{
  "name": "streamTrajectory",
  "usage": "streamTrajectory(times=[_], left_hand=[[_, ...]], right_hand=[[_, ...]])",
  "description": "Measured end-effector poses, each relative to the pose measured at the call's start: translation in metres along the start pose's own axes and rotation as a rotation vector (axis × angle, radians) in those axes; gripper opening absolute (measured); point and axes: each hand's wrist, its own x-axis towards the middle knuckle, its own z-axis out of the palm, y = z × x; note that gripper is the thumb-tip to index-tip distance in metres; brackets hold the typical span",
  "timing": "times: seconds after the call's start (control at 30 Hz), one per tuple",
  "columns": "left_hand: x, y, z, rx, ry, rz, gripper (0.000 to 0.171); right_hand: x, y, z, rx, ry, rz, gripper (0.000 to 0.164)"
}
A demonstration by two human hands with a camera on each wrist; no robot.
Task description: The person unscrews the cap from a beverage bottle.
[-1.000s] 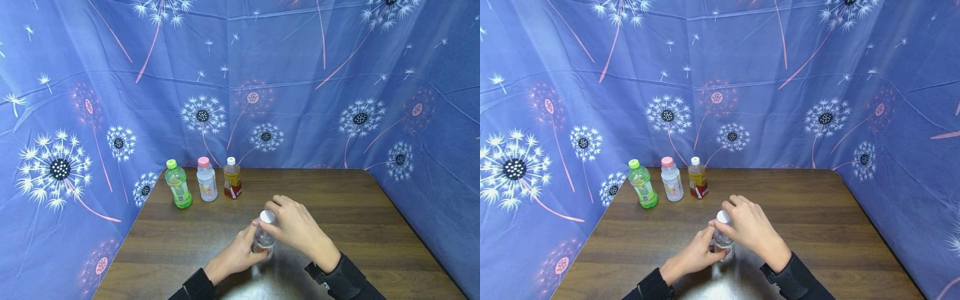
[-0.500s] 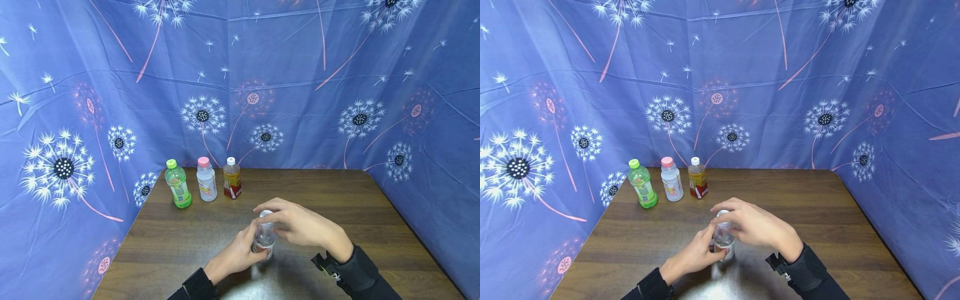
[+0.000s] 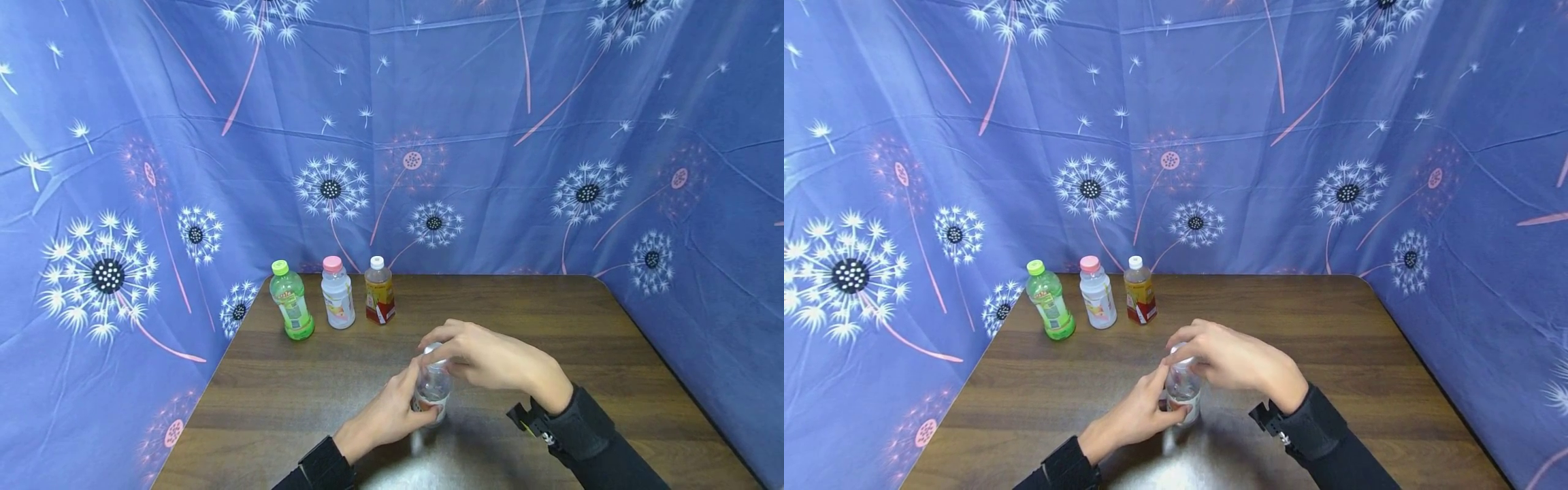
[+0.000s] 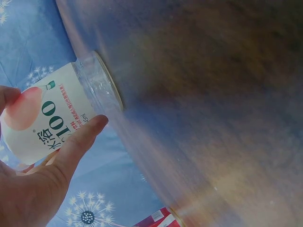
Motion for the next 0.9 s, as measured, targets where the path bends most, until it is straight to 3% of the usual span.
streamTrajectory(times=[0.2,0.5,0.9], left_hand=[[0.001,0.0,0.0,-0.002,-0.003,-0.01,0.091],[0.001,0.001,0.001,-0.005,-0.005,-0.014,0.083],[0.001,-0.002,0.001,-0.01,0.003,-0.007,0.086]], right_hand=[[0.002,0.002,0.0,0.0,0.035,0.009,0.036],[0.003,0.004,0.01,-0.016,0.12,0.068,0.034],[0.008,-0.005,0.031,-0.183,0.316,0.209,0.023]])
